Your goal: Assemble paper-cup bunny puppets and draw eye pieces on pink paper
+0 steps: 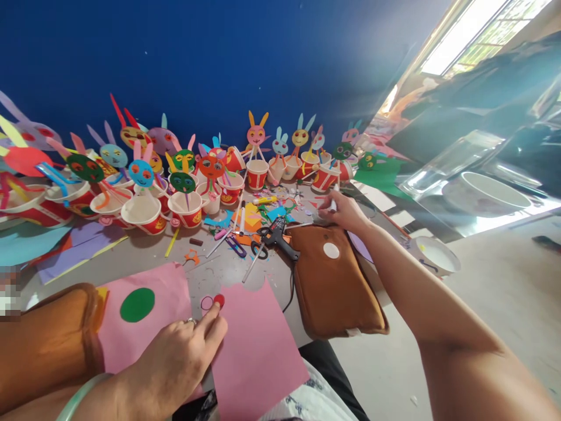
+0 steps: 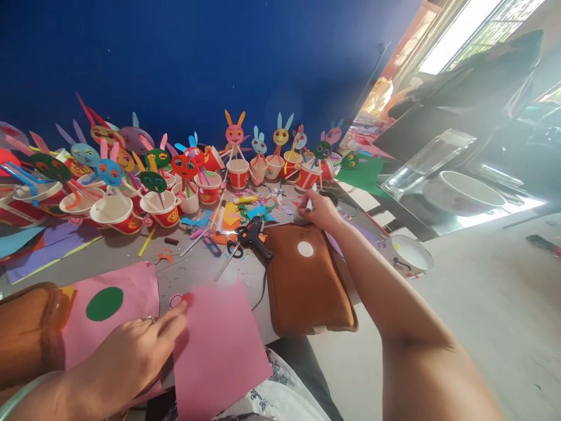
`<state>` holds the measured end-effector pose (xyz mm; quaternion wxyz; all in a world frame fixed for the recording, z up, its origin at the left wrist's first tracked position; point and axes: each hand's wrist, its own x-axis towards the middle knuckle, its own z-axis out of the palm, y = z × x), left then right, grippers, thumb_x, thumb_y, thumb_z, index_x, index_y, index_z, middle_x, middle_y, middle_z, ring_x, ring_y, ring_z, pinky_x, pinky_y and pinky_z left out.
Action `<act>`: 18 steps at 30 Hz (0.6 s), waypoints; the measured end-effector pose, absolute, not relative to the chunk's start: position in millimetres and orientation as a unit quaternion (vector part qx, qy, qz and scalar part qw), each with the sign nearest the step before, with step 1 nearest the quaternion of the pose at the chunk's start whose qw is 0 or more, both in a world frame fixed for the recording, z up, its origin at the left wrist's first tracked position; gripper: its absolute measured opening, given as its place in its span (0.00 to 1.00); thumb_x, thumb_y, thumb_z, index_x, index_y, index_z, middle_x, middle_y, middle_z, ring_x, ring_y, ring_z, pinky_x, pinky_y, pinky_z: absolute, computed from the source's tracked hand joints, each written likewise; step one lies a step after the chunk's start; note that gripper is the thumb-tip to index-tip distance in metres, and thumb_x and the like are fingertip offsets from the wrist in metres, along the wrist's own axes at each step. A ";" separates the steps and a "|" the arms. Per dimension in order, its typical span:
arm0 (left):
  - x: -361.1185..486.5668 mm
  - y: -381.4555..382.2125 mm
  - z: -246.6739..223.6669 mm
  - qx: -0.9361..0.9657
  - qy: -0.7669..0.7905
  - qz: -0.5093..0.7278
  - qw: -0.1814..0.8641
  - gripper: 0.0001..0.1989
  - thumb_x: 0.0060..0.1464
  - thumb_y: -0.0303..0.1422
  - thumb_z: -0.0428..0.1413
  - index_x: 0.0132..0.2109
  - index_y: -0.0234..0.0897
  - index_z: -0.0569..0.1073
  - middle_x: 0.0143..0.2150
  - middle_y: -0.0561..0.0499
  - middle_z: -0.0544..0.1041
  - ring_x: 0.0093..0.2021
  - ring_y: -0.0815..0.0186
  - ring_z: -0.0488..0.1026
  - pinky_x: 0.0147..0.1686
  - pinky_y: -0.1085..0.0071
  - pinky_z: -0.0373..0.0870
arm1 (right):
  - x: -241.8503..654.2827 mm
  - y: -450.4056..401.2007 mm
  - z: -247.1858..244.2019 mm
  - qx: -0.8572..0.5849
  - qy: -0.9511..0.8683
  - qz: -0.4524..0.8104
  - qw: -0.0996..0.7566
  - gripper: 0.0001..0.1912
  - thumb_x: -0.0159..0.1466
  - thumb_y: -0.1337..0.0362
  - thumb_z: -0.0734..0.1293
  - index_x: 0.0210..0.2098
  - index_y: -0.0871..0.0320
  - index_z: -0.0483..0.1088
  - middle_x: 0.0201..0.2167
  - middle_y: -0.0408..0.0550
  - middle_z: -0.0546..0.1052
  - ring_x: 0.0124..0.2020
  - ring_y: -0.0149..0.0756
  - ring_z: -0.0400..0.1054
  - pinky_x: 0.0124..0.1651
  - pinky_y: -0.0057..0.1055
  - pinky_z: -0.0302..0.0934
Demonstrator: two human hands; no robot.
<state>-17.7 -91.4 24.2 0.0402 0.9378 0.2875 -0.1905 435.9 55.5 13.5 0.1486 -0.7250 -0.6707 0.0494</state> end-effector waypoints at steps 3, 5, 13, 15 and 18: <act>-17.2 -90.5 27.1 0.934 0.286 -0.209 0.054 0.31 0.51 0.13 0.43 0.59 0.36 0.71 0.69 0.36 0.65 0.41 0.58 0.82 0.38 0.60 0.82 | 426.3 76.4 10.4 -0.702 -0.700 0.065 0.112 0.11 0.54 0.61 0.72 0.34 0.55 0.67 0.30 0.45 0.76 0.30 0.36 0.65 0.36 0.30 0.54; -16.8 -89.9 29.2 0.930 0.284 -0.225 0.065 0.30 0.52 0.14 0.44 0.59 0.35 0.71 0.69 0.35 0.65 0.41 0.58 0.82 0.38 0.60 0.82 | 422.0 87.0 7.9 -0.696 -0.708 0.066 0.096 0.13 0.53 0.59 0.73 0.33 0.55 0.67 0.25 0.43 0.73 0.29 0.36 0.64 0.34 0.30 0.52; -19.0 -90.5 26.8 0.934 0.280 -0.206 0.082 0.30 0.49 0.15 0.46 0.59 0.34 0.71 0.70 0.32 0.63 0.40 0.56 0.82 0.37 0.59 0.82 | 423.1 102.1 -1.0 -0.691 -0.703 0.078 0.146 0.13 0.50 0.66 0.72 0.31 0.54 0.64 0.20 0.40 0.67 0.26 0.36 0.62 0.33 0.32 0.52; -19.3 -90.2 26.2 0.935 0.278 -0.204 0.084 0.31 0.48 0.15 0.49 0.59 0.33 0.70 0.70 0.32 0.62 0.41 0.55 0.82 0.37 0.59 0.82 | 426.0 101.0 -1.0 -0.694 -0.690 0.092 0.184 0.14 0.49 0.67 0.72 0.30 0.54 0.63 0.21 0.40 0.69 0.26 0.36 0.65 0.34 0.32 0.56; -19.0 -90.0 27.1 0.936 0.277 -0.201 0.084 0.32 0.46 0.14 0.49 0.58 0.33 0.71 0.69 0.33 0.65 0.39 0.55 0.82 0.36 0.59 0.82 | 428.0 95.6 -0.8 -0.693 -0.663 0.126 0.254 0.15 0.53 0.65 0.71 0.31 0.53 0.59 0.22 0.41 0.72 0.28 0.38 0.71 0.33 0.33 0.62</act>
